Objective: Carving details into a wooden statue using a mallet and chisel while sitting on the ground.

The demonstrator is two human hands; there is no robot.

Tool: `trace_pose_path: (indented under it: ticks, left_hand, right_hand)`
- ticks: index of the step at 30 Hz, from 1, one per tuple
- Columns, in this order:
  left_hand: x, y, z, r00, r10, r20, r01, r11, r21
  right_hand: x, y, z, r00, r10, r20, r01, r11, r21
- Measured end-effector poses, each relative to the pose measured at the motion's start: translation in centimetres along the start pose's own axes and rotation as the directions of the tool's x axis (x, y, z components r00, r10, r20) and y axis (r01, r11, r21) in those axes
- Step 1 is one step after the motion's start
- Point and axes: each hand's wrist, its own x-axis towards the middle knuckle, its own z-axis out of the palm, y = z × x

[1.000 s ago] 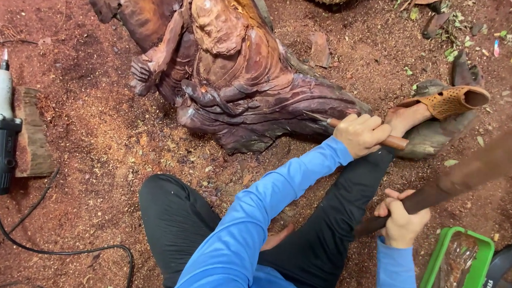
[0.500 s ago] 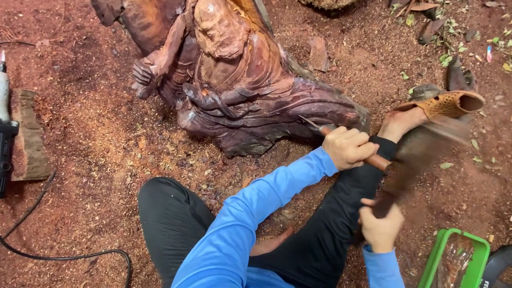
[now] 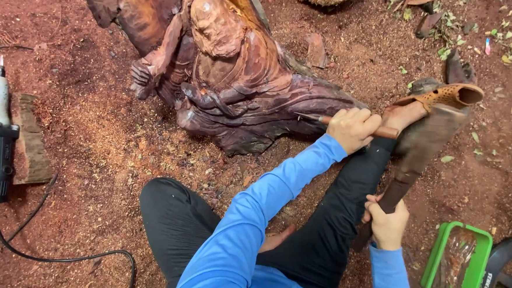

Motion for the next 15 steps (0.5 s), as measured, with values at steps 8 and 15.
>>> trace_pose_path:
  ticks: [8,15]
  left_hand:
    - [-1.5,-0.7,-0.8,0.943,-0.011,0.332,0.003,1.000,0.026]
    - [-2.7,4.6,-17.9,0.726,0.178,0.664,0.146,0.904,-0.401]
  right_hand:
    - [-0.3,0.8,-2.9,0.986,0.111,0.121,-0.108,0.994,-0.037]
    - [-5.4,13.4,-3.3,0.925,0.299,0.235,-0.359,0.889,0.284]
